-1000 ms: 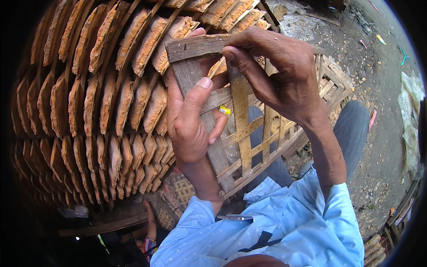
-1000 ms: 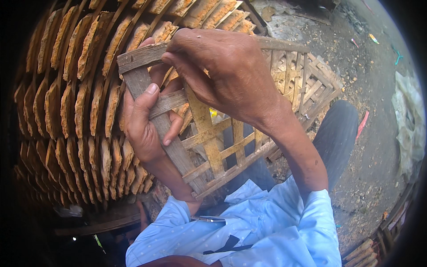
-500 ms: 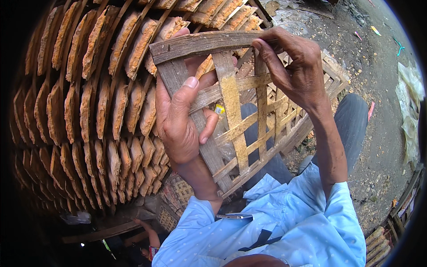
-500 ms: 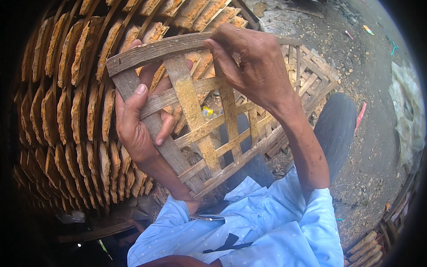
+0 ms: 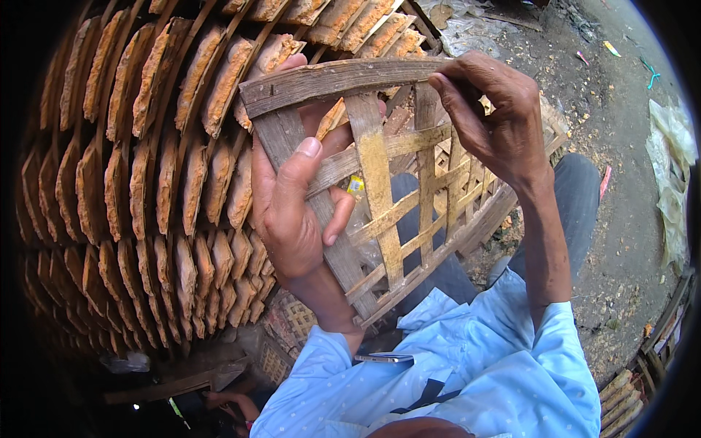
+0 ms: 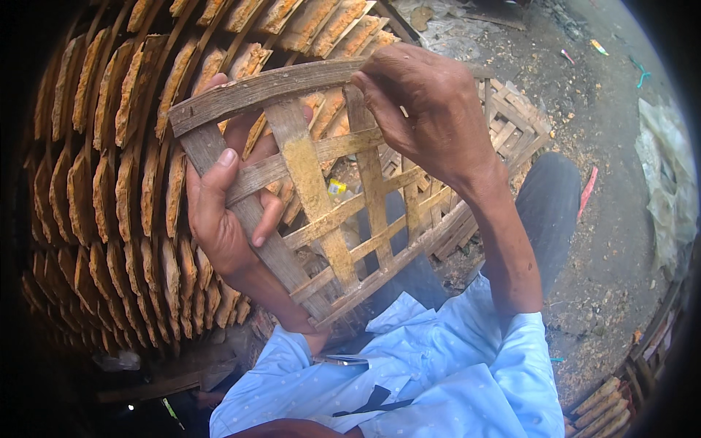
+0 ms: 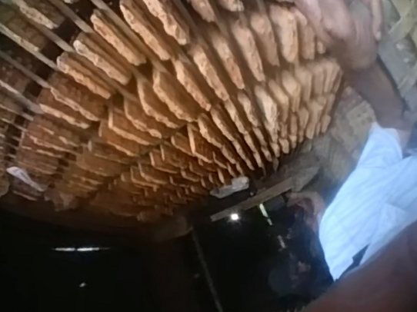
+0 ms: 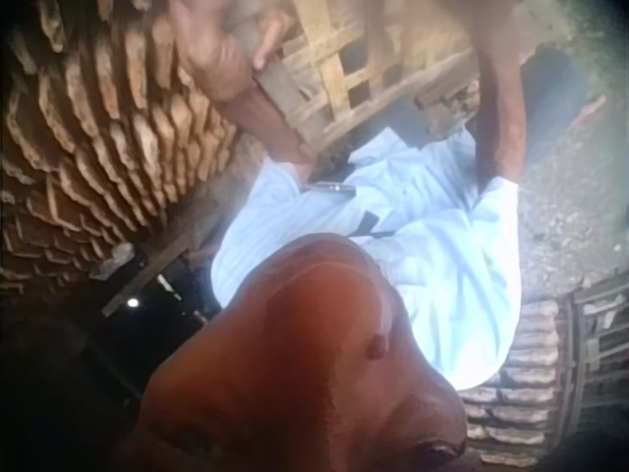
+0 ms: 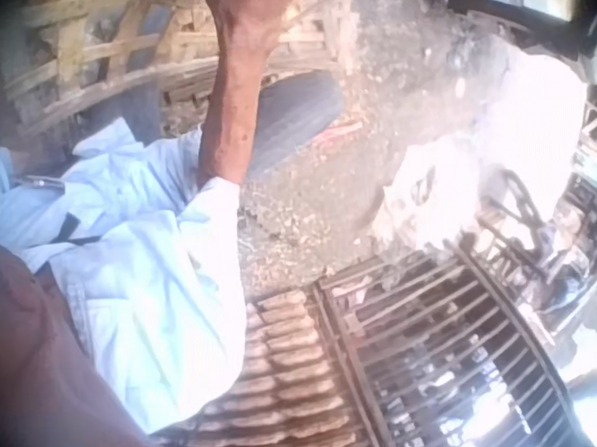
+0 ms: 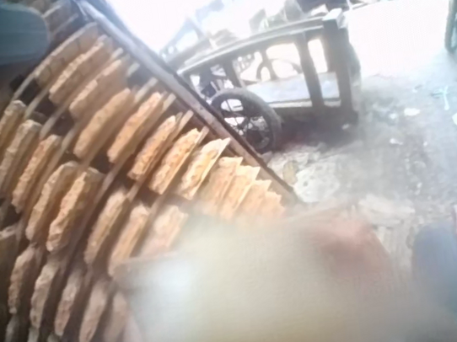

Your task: The person sits on the ground and assembles a wooden lattice frame by hand, inserting thin wooden strips into the grid. They then place a clear plastic sheet over the frame and continue adjusting the wooden pieces.

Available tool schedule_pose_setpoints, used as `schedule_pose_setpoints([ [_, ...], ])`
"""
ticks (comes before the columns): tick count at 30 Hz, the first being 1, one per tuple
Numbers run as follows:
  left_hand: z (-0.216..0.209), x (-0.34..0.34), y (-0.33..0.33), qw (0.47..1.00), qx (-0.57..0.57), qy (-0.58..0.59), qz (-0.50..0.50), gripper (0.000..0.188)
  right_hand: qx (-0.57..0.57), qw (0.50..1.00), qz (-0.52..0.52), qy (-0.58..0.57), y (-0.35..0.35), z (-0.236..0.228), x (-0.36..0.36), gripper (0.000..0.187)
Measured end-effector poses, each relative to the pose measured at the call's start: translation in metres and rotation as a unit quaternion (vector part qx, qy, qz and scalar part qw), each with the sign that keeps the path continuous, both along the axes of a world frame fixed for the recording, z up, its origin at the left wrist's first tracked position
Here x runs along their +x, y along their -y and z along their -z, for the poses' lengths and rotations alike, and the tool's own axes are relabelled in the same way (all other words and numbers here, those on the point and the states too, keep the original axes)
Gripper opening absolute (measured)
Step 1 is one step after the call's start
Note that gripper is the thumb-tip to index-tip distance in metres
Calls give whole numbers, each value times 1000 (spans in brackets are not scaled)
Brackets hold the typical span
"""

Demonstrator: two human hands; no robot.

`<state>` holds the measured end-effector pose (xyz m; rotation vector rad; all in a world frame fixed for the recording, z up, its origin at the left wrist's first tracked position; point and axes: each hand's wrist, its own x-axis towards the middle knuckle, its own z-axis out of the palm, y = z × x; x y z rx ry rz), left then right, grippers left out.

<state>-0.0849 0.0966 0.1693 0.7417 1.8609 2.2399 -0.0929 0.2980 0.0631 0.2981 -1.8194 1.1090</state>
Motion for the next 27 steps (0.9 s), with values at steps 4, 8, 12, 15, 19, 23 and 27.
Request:
schedule_pose_setpoints([
  [4,0,-3,4,1000,-4,-4,-4,70,42,999,1,18,0,5,-3,9],
  [8,2,-2,7,1000,-5,-4,-9,70,-8,999,-39,22,0,11,-4,9],
  [12,3,-4,6,1000,-12,-13,-4,69,-29,998,-47,30,4,21,-14,10],
  [15,5,-4,10,1000,3,-1,-9,69,5,994,-96,47,3,25,-13,12],
  [19,5,-4,11,1000,-2,-1,-6,69,-45,992,-82,82,3,19,-11,10],
  [23,3,-5,11,1000,-4,5,-12,69,-9,995,-64,70,6,16,-8,9],
  [27,5,-5,12,1000,4,2,-22,68,13,997,-56,57,10,5,-2,8],
])
